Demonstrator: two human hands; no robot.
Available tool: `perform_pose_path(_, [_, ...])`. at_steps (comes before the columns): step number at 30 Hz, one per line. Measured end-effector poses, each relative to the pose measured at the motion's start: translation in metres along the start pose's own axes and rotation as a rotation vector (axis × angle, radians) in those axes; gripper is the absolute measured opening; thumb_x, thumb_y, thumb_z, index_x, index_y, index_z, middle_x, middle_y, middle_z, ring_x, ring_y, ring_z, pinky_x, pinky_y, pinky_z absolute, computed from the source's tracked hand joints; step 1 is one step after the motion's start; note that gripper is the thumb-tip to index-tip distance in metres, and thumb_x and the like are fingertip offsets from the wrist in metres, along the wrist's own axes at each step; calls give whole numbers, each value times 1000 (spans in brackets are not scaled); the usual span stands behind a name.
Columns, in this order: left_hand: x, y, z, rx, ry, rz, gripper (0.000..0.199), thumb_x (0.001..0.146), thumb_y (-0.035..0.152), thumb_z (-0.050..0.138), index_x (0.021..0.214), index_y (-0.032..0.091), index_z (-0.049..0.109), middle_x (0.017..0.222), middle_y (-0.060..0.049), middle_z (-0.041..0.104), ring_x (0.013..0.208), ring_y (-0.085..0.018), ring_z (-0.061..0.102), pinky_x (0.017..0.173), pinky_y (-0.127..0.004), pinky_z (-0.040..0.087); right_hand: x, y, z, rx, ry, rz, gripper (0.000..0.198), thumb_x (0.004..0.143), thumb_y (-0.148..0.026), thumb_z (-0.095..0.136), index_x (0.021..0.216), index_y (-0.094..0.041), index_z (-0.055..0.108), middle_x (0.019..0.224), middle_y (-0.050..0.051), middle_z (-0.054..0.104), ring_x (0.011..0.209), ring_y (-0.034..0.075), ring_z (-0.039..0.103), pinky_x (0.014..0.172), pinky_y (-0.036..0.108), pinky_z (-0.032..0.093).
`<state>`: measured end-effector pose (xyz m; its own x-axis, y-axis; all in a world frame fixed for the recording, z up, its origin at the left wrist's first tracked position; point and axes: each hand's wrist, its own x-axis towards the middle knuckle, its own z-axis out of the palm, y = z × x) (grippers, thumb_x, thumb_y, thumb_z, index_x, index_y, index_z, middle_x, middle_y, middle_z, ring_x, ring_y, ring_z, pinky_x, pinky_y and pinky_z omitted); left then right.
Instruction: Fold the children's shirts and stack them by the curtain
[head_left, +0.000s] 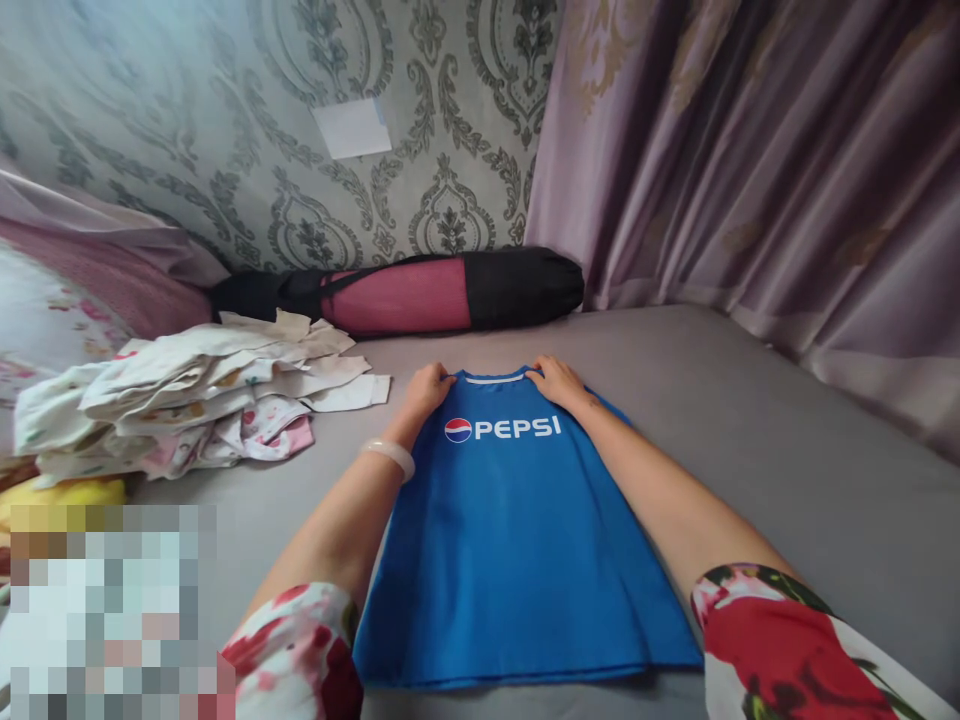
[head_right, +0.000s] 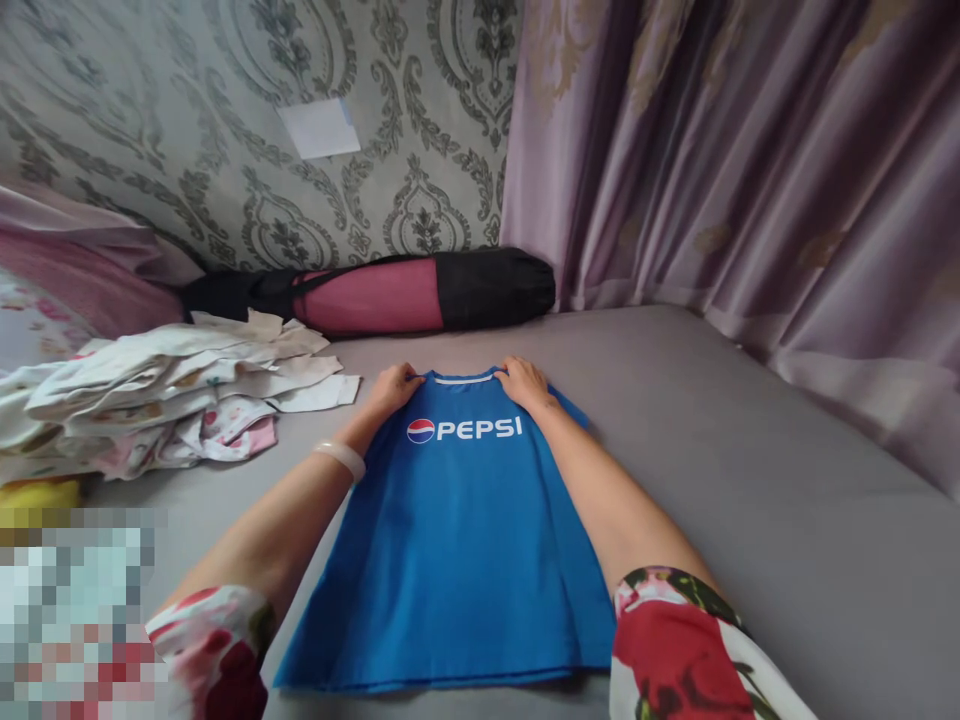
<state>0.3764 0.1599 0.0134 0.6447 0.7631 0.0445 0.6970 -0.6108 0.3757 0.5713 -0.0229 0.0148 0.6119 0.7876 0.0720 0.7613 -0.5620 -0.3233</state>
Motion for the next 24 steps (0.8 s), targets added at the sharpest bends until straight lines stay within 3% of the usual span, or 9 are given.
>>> perform_pose_path(6, [-9, -28, -32, -115, -197, -91, 50, 81, 62, 52, 76, 15, 70, 77, -10, 71, 79, -26, 66, 67, -29, 46, -5, 30, -29, 153, -149, 155, 47, 95, -56, 45, 86, -16, 69, 99, 14, 72, 96, 28, 66, 75, 30, 46])
perform_pose_path(9, [-22, -49, -50, -275, -299, -169, 50, 70, 65, 63, 74, 16, 69, 69, -6, 67, 70, -22, 62, 59, -27, 44, -15, 58, -42, 440, -214, 361, 49, 94, -58, 46, 81, -16, 66, 87, 13, 72, 78, 23, 67, 63, 28, 47])
perform_pose_path(11, [-34, -60, -59, -388, -346, -202, 50, 62, 65, 69, 73, 16, 69, 63, -3, 62, 64, -18, 57, 55, -26, 42, -24, 74, -47, 631, -277, 426, 44, 93, -55, 49, 81, -16, 66, 82, 11, 72, 68, 18, 65, 58, 26, 47])
perform_pose_path(14, [-51, -71, -69, -532, -386, -203, 49, 55, 62, 75, 71, 16, 68, 59, 0, 57, 59, -14, 51, 52, -24, 37, -33, 92, -49, 699, -312, 433, 25, 84, -43, 69, 82, -18, 67, 72, 5, 69, 61, 14, 62, 55, 24, 47])
perform_pose_path(19, [-63, -79, -78, -517, -465, -150, 36, 50, 47, 81, 65, 17, 66, 56, 2, 53, 55, -12, 47, 49, -23, 31, -32, 94, -44, 644, -308, 389, 24, 65, -31, 84, 75, -19, 66, 66, 2, 67, 56, 13, 60, 51, 23, 48])
perform_pose_path(21, [-63, -79, -78, -509, -422, -160, 32, 51, 41, 80, 61, 18, 61, 53, 4, 49, 54, -11, 45, 50, -23, 31, -30, 88, -44, 612, -282, 386, 22, 66, -27, 82, 70, -19, 63, 63, 1, 66, 53, 12, 58, 48, 21, 45])
perform_pose_path(24, [-60, -75, -74, -577, -184, -239, 27, 58, 36, 75, 67, 19, 57, 57, 4, 49, 55, -11, 46, 51, -22, 34, -31, 76, -47, 578, -236, 403, 21, 72, -26, 76, 64, -18, 58, 54, -2, 60, 47, 10, 51, 43, 20, 37])
